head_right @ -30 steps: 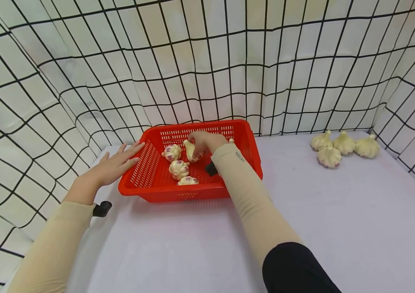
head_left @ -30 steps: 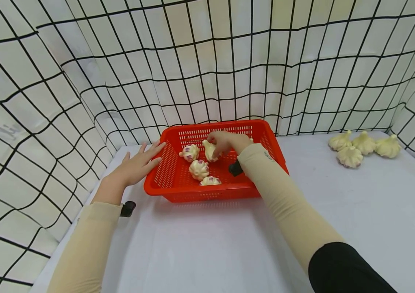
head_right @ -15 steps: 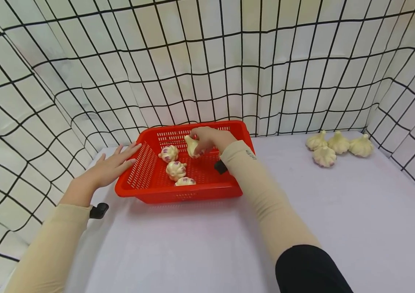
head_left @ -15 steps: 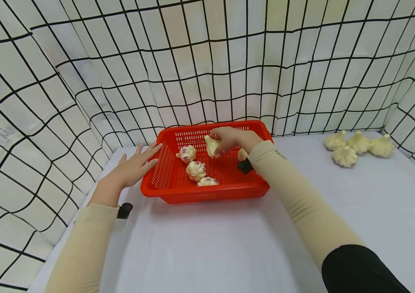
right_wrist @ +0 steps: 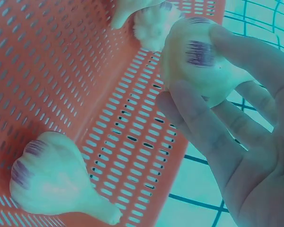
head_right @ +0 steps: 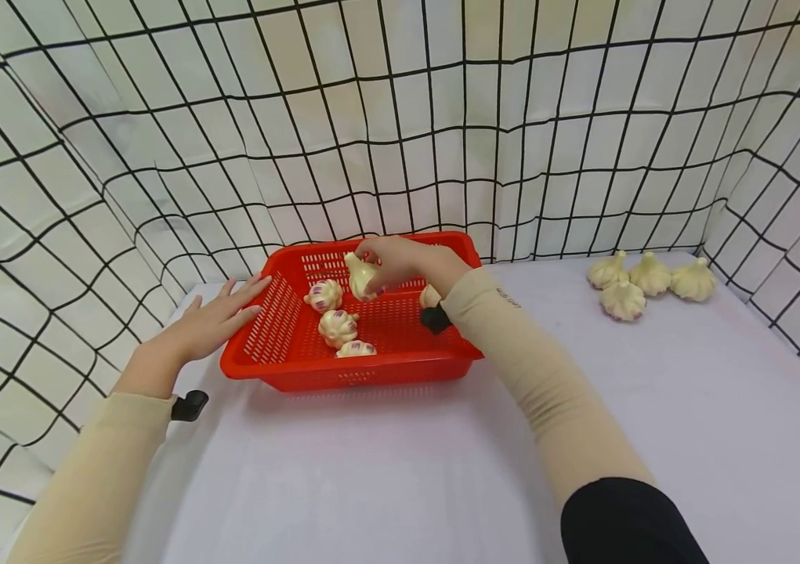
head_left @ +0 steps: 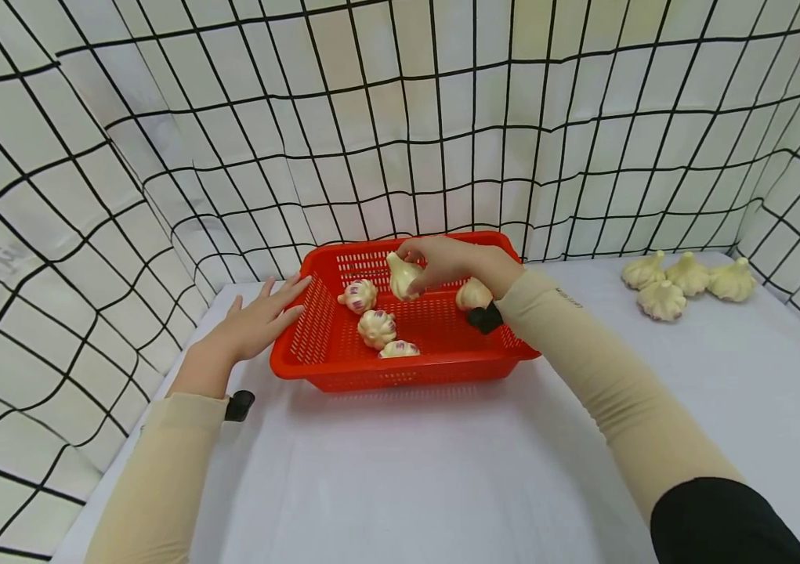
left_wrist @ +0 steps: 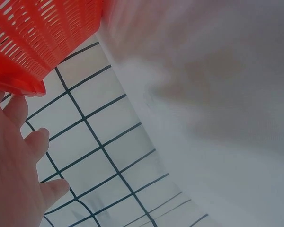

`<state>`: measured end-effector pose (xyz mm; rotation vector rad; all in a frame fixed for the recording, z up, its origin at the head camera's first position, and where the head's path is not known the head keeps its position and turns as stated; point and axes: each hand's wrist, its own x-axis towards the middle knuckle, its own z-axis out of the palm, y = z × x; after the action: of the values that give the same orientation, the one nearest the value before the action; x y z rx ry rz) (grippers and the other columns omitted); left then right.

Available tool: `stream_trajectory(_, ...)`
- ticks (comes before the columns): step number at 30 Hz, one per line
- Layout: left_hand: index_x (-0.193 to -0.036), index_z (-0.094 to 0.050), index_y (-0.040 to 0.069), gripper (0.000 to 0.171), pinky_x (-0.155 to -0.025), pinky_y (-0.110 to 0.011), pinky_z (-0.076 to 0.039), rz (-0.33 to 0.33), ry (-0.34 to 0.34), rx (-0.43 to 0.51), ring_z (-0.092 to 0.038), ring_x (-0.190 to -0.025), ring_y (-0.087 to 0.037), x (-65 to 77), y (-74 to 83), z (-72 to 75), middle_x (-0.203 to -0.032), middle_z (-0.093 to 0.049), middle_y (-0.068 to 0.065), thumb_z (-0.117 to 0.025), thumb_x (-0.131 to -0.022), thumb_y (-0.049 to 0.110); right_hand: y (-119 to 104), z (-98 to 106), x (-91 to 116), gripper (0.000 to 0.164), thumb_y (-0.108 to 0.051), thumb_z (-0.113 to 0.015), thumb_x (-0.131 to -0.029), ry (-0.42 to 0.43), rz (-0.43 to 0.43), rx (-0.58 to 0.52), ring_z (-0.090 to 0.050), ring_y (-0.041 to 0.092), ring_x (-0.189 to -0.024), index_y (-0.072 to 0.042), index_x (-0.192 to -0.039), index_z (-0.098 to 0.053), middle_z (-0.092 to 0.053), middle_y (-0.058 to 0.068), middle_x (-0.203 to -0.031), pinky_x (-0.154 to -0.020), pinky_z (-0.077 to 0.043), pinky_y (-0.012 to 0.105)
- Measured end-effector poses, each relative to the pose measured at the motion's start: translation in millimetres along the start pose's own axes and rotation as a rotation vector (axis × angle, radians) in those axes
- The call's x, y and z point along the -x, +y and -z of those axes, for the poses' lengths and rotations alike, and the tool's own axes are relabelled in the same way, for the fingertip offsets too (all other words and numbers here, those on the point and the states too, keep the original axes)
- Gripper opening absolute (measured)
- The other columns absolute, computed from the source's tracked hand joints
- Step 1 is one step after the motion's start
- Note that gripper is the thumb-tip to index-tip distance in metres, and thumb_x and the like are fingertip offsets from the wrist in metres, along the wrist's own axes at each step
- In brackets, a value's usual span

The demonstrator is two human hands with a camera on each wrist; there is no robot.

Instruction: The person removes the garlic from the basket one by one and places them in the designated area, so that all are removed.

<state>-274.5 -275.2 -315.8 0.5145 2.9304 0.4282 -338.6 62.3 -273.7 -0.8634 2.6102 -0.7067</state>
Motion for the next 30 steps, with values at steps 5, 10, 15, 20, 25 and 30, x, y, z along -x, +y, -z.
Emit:
stream_trajectory(5, -0.166, -0.014, 0.023, 0.066, -0.112, -0.075, 0.011, 0.005, -0.006, 0.002, 0.007, -0.154, -0.044, -0.1, 0.8, 0.0, -0.172, -0.006, -0.009, -0.035, -0.109, 0.049, 0.9, 2.6, 11.8, 0.064, -0.023, -0.081, -0.091, 0.036, 0.021, -0.013, -0.05, 0.027, -0.132, -0.01, -0.146, -0.05, -0.055, 0.012, -0.145, -0.109, -0.045, 0.045)
stream_trajectory(10, -0.166, -0.014, 0.023, 0.066, -0.112, -0.075, 0.012, 0.007, -0.007, 0.008, 0.008, -0.154, -0.044, -0.2, 1.2, 0.4, -0.172, -0.006, -0.009, -0.036, -0.109, 0.048, -0.3, 5.7, 25.2, 0.064, -0.022, -0.081, -0.091, 0.063, 0.043, -0.037, -0.053, 0.025, -0.129, -0.011, -0.146, -0.05, -0.056, 0.011, -0.144, -0.107, -0.047, 0.044)
stream_trajectory(15, -0.166, -0.013, 0.024, 0.066, -0.112, -0.075, 0.011, 0.006, -0.006, 0.008, 0.007, -0.155, -0.043, -0.6, 1.8, 0.8, -0.172, -0.006, -0.008, -0.036, -0.109, 0.048, 0.9, 10.0, 39.1, 0.064, -0.02, -0.08, -0.092, 0.087, 0.061, -0.064, -0.061, 0.029, -0.121, -0.009, -0.147, -0.049, -0.055, 0.012, -0.145, -0.102, -0.051, 0.042)
stream_trajectory(20, -0.166, -0.013, 0.024, 0.066, -0.112, -0.075, 0.012, -0.002, -0.007, 0.006, 0.008, -0.155, -0.043, -0.8, 2.0, 1.9, -0.172, -0.005, -0.009, -0.035, -0.109, 0.049, 4.7, 13.9, 52.5, 0.065, -0.02, -0.08, -0.092, 0.123, 0.059, -0.087, -0.064, 0.034, -0.119, -0.009, -0.148, -0.048, -0.055, 0.012, -0.145, -0.102, -0.051, 0.044)
stream_trajectory(25, -0.166, -0.013, 0.023, 0.066, -0.112, -0.075, 0.012, -0.001, -0.007, 0.003, 0.007, -0.155, -0.044, -0.3, 2.1, 2.3, -0.172, -0.006, -0.01, -0.034, -0.109, 0.049, 7.5, 15.6, 63.0, 0.065, -0.023, -0.081, -0.091, 0.169, 0.053, -0.08, -0.065, 0.032, -0.118, -0.011, -0.147, -0.049, -0.057, 0.011, -0.144, -0.103, -0.051, 0.046)
stream_trajectory(30, -0.166, -0.014, 0.023, 0.066, -0.112, -0.075, 0.012, -0.003, -0.006, 0.005, 0.008, -0.154, -0.044, 0.6, 1.0, 1.5, -0.172, -0.005, -0.01, -0.034, -0.11, 0.049, 7.7, 16.7, 71.2, 0.062, -0.017, -0.08, -0.091, 0.201, 0.086, -0.075, -0.065, 0.034, -0.116, -0.008, -0.146, -0.051, -0.057, 0.013, -0.143, -0.1, -0.053, 0.046)
